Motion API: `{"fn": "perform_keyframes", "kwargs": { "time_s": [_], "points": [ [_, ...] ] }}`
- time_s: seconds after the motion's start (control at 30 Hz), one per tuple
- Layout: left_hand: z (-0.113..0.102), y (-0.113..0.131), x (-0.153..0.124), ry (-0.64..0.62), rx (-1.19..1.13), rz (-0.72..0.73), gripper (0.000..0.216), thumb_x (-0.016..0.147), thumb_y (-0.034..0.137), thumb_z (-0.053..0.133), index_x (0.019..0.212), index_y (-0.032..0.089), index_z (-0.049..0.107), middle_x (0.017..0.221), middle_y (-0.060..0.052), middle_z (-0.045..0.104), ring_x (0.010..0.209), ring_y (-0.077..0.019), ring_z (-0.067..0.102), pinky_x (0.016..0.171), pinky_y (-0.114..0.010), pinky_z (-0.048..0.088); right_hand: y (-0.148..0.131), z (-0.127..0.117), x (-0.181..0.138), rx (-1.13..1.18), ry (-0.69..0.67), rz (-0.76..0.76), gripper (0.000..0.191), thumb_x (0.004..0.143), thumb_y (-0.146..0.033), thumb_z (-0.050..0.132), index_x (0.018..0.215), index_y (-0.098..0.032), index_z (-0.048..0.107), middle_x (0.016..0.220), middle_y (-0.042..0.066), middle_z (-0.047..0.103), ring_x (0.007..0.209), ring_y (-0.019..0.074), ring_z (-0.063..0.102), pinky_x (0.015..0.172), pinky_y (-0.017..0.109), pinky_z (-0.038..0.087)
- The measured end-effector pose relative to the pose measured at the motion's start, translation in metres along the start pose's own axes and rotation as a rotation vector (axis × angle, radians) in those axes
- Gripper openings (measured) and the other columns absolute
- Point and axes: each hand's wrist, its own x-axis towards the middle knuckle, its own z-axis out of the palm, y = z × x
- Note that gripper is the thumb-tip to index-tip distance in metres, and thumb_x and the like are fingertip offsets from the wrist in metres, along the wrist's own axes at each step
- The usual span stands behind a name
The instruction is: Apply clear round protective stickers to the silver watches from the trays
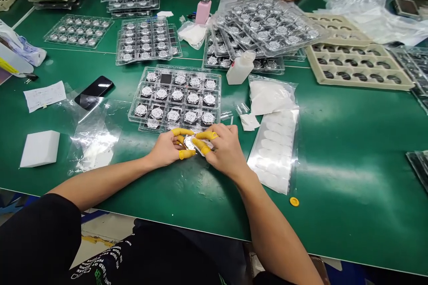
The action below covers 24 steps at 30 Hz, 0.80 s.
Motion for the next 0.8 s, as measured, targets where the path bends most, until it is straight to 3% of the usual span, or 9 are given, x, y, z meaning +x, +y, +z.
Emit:
{"fn": "perform_keyframes", "kwargs": {
  "time_s": [0.33,0.4,0.47,0.53,0.6,0.7,0.8],
  "points": [
    [0.001,0.003,-0.001,-0.001,-0.058,-0.051,0.063,0.059,0.017,0.086,0.120,0.014,0.070,0.076,0.002,0.067,0.064,-0.0085,0.061,0.064,-0.021,0.052,0.002,0.008,-0.001,0.009,0.026,-0.092,0.009,0.094,-0.027,0.062,0.093,-0.026,0.071,0.083,0.004,0.067,0.076,0.0205,0.054,0.072,0.039,0.032],
    [0.001,0.003,-0.001,-0.008,-0.060,-0.054,0.064,0.058,0.017,0.087,0.119,0.014,0.070,0.077,0.002,0.067,0.065,-0.0081,0.060,0.064,-0.021,0.051,0.006,0.010,0.000,-0.020,0.088,-0.044,0.009,0.093,-0.029,0.064,0.090,-0.025,0.071,0.083,0.005,0.067,0.077,0.0218,0.055,0.073,0.039,0.034],
    [0.000,0.003,-0.001,0.009,-0.050,-0.048,0.063,0.058,0.018,0.088,0.119,0.015,0.070,0.073,0.004,0.064,0.061,-0.0065,0.057,0.061,-0.019,0.048,0.022,0.002,0.009,-0.059,0.244,0.107,0.012,0.092,-0.034,0.066,0.088,-0.024,0.072,0.083,0.007,0.067,0.078,0.0228,0.056,0.073,0.040,0.037],
    [0.000,0.005,-0.001,0.019,-0.031,-0.036,0.061,0.060,0.021,0.088,0.119,0.016,0.071,0.072,0.005,0.062,0.059,-0.0059,0.054,0.060,-0.020,0.047,0.051,-0.018,0.030,-0.060,0.426,0.314,0.016,0.090,-0.036,0.069,0.092,-0.021,0.074,0.086,0.008,0.068,0.076,0.0215,0.055,0.073,0.039,0.040],
    [-0.001,0.007,-0.002,0.008,-0.027,-0.030,0.060,0.062,0.022,0.087,0.119,0.017,0.070,0.073,0.004,0.063,0.060,-0.0064,0.056,0.062,-0.021,0.049,0.088,-0.046,0.062,-0.041,0.518,0.503,0.020,0.088,-0.032,0.073,0.098,-0.015,0.077,0.089,0.010,0.070,0.071,0.0174,0.050,0.071,0.037,0.039],
    [-0.001,0.010,-0.003,-0.015,-0.053,-0.026,0.059,0.063,0.020,0.086,0.120,0.018,0.070,0.076,0.003,0.065,0.062,-0.0075,0.059,0.065,-0.022,0.053,0.137,-0.080,0.121,-0.011,0.484,0.644,0.027,0.083,-0.022,0.076,0.102,-0.003,0.077,0.093,0.013,0.073,0.073,0.0125,0.052,0.072,0.035,0.039],
    [-0.001,0.009,-0.004,-0.016,-0.062,-0.026,0.060,0.062,0.021,0.088,0.119,0.018,0.070,0.076,0.003,0.066,0.062,-0.0081,0.060,0.065,-0.023,0.053,0.158,-0.088,0.167,-0.105,0.320,0.687,0.037,0.077,-0.026,0.080,0.100,0.002,0.078,0.090,0.014,0.074,0.071,0.0093,0.050,0.074,0.037,0.038]
  ]
}}
